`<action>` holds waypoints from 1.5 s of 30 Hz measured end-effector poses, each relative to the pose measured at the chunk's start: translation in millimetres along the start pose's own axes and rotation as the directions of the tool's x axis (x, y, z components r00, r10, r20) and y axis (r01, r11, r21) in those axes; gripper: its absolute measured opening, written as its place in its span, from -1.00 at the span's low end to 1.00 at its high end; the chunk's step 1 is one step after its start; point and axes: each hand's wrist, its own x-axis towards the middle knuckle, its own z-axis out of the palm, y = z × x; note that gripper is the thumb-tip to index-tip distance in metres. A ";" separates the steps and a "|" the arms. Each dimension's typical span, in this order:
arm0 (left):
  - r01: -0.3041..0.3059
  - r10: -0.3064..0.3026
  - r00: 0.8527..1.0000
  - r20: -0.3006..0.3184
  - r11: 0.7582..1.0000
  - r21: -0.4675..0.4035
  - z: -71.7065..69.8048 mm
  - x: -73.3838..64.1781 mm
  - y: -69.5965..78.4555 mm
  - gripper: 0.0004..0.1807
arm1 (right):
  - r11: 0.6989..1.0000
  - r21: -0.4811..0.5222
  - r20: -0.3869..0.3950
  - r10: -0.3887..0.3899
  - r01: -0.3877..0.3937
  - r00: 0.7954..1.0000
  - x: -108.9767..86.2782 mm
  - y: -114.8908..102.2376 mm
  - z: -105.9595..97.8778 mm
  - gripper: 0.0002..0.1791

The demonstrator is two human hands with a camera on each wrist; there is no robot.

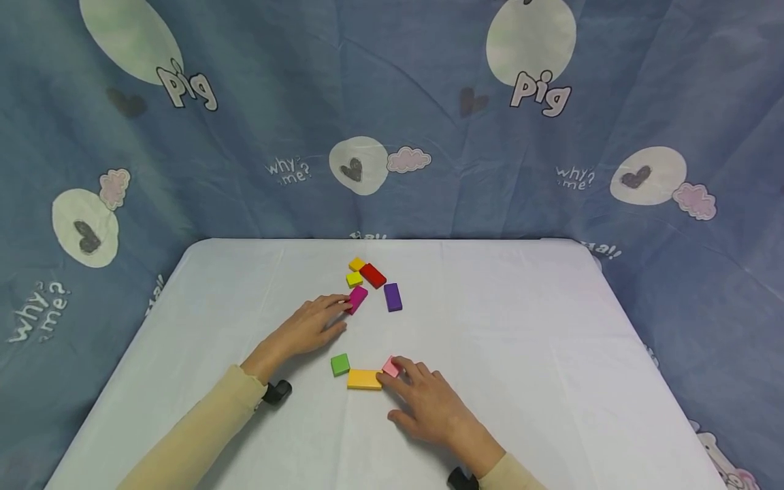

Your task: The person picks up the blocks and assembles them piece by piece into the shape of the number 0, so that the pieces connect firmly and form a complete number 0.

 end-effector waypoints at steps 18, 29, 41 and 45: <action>0.030 -0.032 0.999 -0.031 0.997 -0.072 -2.9 26.2 -6.6 -0.52 | 1.000 0.011 -0.012 -0.017 0.017 1.000 0.3 2.0 1.8 -0.30; 0.075 -0.068 0.996 0.049 0.985 -0.156 -1.6 36.8 -10.5 -0.47 | 1.000 0.004 -0.040 -0.029 0.029 0.999 0.2 3.7 2.6 -0.31; 0.090 -0.095 0.995 -0.018 0.978 -0.188 1.0 33.0 -12.4 -0.48 | 0.999 0.006 -0.045 -0.035 0.035 0.998 0.4 4.0 0.2 -0.32; 0.111 -0.114 0.993 -0.003 0.976 -0.186 0.3 33.4 -12.6 -0.47 | 0.999 0.001 -0.053 -0.040 0.040 0.998 -0.1 4.1 1.0 -0.32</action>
